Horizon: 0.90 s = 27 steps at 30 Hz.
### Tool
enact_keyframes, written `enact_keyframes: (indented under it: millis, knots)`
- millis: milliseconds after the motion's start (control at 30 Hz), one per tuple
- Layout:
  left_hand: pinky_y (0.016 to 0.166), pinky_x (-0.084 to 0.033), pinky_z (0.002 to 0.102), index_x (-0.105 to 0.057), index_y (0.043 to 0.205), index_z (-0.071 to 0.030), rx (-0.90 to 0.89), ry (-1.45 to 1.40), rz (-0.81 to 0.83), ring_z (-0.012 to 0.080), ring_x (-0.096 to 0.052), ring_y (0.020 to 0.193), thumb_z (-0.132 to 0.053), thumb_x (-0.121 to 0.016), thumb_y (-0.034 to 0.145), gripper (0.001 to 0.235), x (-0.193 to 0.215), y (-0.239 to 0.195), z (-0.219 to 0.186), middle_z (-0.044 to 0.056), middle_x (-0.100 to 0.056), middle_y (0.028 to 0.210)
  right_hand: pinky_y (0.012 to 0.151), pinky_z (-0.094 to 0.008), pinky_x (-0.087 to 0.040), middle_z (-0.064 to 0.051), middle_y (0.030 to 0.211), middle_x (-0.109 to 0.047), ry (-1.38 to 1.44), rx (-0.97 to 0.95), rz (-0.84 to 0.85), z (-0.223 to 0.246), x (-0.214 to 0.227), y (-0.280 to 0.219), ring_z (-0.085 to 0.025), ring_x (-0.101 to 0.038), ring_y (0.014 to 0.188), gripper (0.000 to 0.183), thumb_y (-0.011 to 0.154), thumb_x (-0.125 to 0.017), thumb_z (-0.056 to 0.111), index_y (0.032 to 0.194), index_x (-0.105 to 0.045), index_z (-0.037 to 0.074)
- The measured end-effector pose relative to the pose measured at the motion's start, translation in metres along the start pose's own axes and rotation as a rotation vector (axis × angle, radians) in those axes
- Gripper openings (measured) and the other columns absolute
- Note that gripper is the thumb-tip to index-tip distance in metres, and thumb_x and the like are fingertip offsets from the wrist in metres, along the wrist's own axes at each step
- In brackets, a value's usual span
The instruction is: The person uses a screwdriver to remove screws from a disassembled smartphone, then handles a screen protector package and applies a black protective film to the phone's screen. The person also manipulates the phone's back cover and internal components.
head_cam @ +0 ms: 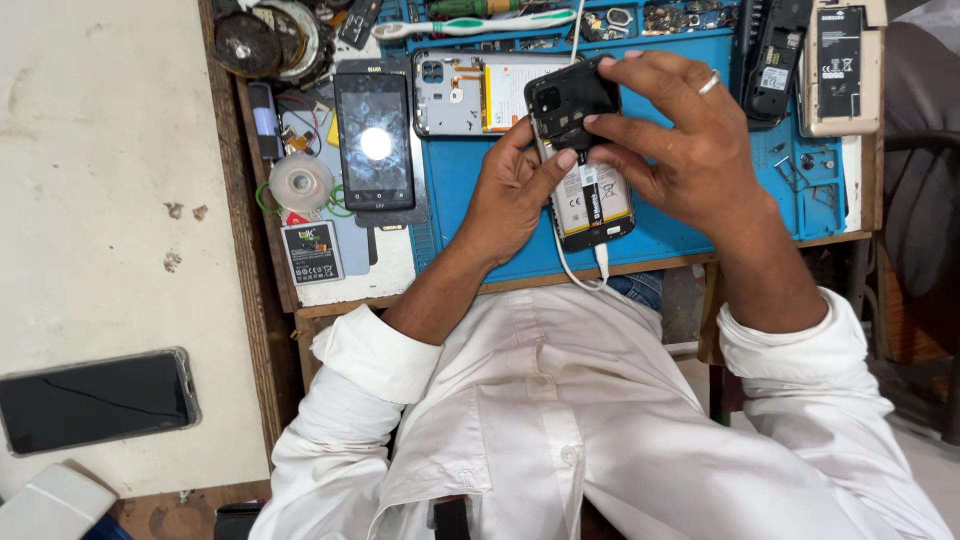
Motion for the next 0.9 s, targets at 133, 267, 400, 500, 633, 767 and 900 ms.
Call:
enact_keyframes:
  millis: [133,267,400,500,633,767,900]
  knots:
    - [0.098,-0.061,0.032,-0.052,0.141,-0.001,-0.032,-0.033,0.033,0.0132,-0.07,0.11,-0.004,-0.064,0.107,0.035,-0.001,-0.001,0.002,0.01,-0.07,0.121,0.095,-0.038,-0.059,-0.009,0.133,-0.069,-0.031,0.044,-0.003,-0.003,-0.013,-0.012,-0.029,-0.068,0.122,0.022,0.095,-0.089,0.008,0.11,-0.074,0.006]
    - [0.098,-0.062,0.033,-0.052,0.141,-0.002,-0.027,-0.03,0.051,0.0139,-0.07,0.109,-0.003,-0.064,0.107,0.037,-0.003,-0.001,0.004,0.011,-0.07,0.122,0.093,-0.038,-0.059,-0.01,0.124,-0.069,-0.017,0.016,-0.048,-0.008,-0.019,-0.022,-0.028,-0.069,0.118,0.017,0.094,-0.085,0.002,0.102,-0.07,0.002]
    - [0.096,-0.062,0.033,-0.052,0.139,0.0,-0.015,0.025,0.07,0.0147,-0.071,0.108,-0.002,-0.065,0.106,0.036,-0.006,-0.001,0.0,0.012,-0.071,0.118,0.088,-0.038,-0.057,-0.009,0.122,-0.069,0.01,-0.077,-0.082,-0.014,-0.023,-0.026,-0.027,-0.066,0.108,0.019,0.099,-0.088,0.005,0.105,-0.071,0.004]
    - [0.091,-0.063,0.033,-0.053,0.138,0.001,0.027,0.062,0.082,0.0149,-0.073,0.103,-0.004,-0.065,0.105,0.036,-0.007,-0.004,-0.001,0.012,-0.073,0.114,0.084,-0.035,-0.056,-0.012,0.125,-0.066,0.106,-0.154,-0.078,-0.023,-0.026,-0.03,-0.027,-0.063,0.107,0.019,0.101,-0.087,0.011,0.105,-0.071,0.004]
    - [0.089,-0.063,0.031,-0.053,0.139,0.001,0.028,0.061,0.08,0.0139,-0.073,0.1,-0.006,-0.066,0.105,0.038,-0.007,-0.004,-0.001,0.012,-0.073,0.112,0.081,-0.037,-0.055,-0.013,0.133,-0.066,0.126,-0.169,-0.076,-0.029,-0.029,-0.038,-0.025,-0.063,0.103,0.025,0.101,-0.091,0.021,0.107,-0.073,0.005]
    - [0.082,-0.063,0.03,-0.053,0.137,0.0,0.068,0.044,0.051,0.0134,-0.074,0.094,-0.014,-0.063,0.107,0.034,-0.005,-0.002,0.0,0.012,-0.074,0.107,0.081,-0.029,-0.06,-0.013,0.132,-0.066,0.198,-0.182,-0.069,-0.026,-0.029,-0.034,-0.025,-0.062,0.108,0.023,0.104,-0.088,0.022,0.109,-0.074,0.005]
    - [0.077,-0.061,0.027,-0.054,0.136,-0.001,0.067,0.035,0.021,0.0126,-0.074,0.089,-0.02,-0.059,0.109,0.034,-0.004,-0.003,-0.002,0.012,-0.075,0.101,0.078,-0.035,-0.061,-0.016,0.128,-0.065,0.228,-0.133,-0.071,-0.017,-0.02,-0.024,-0.031,-0.061,0.107,0.032,0.09,-0.089,0.028,0.104,-0.074,0.003]
Point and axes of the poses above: each hand's wrist, its own y-axis towards the middle knuckle, its own x-axis out of the back of the hand, z = x × y, the point moved 4 cm from there along y, towards the middle knuckle
